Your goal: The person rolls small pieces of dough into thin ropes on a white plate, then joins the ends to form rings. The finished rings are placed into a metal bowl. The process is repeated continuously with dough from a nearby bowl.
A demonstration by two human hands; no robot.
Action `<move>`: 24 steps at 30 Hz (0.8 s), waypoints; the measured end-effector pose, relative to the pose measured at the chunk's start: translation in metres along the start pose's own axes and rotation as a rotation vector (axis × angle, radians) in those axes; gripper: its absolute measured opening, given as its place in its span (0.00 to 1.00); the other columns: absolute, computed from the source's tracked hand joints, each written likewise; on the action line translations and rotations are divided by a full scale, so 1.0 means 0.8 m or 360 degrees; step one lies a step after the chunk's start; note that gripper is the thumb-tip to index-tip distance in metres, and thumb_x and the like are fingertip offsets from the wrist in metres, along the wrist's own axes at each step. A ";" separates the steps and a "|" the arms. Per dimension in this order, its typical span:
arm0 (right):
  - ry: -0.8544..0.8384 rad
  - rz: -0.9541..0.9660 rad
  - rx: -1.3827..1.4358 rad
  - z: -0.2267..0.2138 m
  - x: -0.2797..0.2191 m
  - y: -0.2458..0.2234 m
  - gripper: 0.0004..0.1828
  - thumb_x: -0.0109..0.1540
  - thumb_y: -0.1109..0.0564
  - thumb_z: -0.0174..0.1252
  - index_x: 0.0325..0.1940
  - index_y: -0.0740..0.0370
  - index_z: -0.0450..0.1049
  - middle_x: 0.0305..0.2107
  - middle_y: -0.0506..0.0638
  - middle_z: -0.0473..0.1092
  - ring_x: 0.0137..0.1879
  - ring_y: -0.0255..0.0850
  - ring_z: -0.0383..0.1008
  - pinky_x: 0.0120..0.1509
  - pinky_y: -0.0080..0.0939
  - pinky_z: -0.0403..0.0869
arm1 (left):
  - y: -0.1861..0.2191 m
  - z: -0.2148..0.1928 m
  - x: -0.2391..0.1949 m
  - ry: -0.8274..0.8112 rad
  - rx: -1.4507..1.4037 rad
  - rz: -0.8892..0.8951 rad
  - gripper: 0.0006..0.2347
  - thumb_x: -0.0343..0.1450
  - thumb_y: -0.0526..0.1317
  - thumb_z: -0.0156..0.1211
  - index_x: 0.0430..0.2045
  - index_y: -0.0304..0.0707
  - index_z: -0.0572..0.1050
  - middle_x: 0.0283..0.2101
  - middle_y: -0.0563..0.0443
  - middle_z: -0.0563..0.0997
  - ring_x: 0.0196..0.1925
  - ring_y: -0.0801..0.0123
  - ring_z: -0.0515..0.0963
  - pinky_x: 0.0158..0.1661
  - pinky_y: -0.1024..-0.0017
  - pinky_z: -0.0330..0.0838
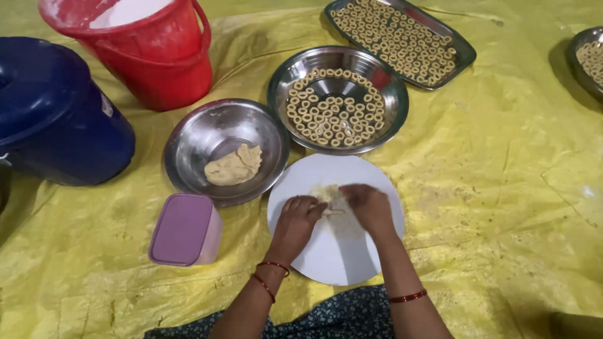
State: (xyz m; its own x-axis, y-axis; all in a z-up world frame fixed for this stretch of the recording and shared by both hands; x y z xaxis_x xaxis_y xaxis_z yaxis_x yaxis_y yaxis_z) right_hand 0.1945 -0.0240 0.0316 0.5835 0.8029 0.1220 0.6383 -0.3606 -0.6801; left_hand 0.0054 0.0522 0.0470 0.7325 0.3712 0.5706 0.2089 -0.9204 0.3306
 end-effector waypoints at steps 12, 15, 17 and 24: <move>-0.0432 0.0430 0.0532 0.002 -0.001 0.002 0.13 0.56 0.57 0.72 0.44 0.62 0.84 0.30 0.52 0.83 0.34 0.35 0.80 0.42 0.37 0.78 | -0.010 0.009 0.021 -0.0147 -0.0717 -0.0998 0.10 0.71 0.37 0.61 0.45 0.39 0.82 0.40 0.45 0.82 0.40 0.53 0.82 0.42 0.60 0.75; -0.0241 0.0184 0.0458 -0.010 -0.001 -0.010 0.22 0.51 0.58 0.73 0.49 0.61 0.79 0.28 0.50 0.81 0.34 0.32 0.79 0.41 0.35 0.77 | -0.006 0.016 0.026 -0.0168 -0.0995 -0.0955 0.11 0.71 0.38 0.61 0.46 0.38 0.83 0.36 0.44 0.84 0.35 0.59 0.84 0.38 0.65 0.76; -0.0245 0.0172 0.0623 -0.008 -0.003 -0.015 0.18 0.52 0.58 0.73 0.45 0.63 0.82 0.29 0.49 0.82 0.34 0.32 0.80 0.41 0.35 0.77 | -0.012 0.028 0.022 -0.0386 -0.1161 -0.1327 0.12 0.74 0.43 0.57 0.46 0.38 0.82 0.31 0.45 0.84 0.28 0.62 0.81 0.33 0.68 0.74; -0.0406 0.0366 0.0434 -0.005 0.000 -0.005 0.17 0.52 0.57 0.76 0.42 0.67 0.85 0.30 0.49 0.82 0.37 0.33 0.81 0.45 0.36 0.79 | -0.021 0.028 0.029 -0.0720 -0.1084 -0.1402 0.15 0.71 0.50 0.64 0.39 0.36 0.84 0.27 0.48 0.85 0.27 0.69 0.82 0.30 0.71 0.76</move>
State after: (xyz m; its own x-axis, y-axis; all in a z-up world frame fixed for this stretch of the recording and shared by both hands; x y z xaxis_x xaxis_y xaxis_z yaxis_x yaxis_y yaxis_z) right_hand 0.1939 -0.0248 0.0373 0.5306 0.8201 -0.2142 0.3302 -0.4328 -0.8389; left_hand 0.0331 0.0737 0.0375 0.6997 0.6380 -0.3215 0.4667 -0.0675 0.8818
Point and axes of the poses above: each hand's wrist, its own x-axis towards the middle knuckle, its own z-axis out of the palm, y = z × x, the point moved 4 cm from there along x, towards the middle knuckle
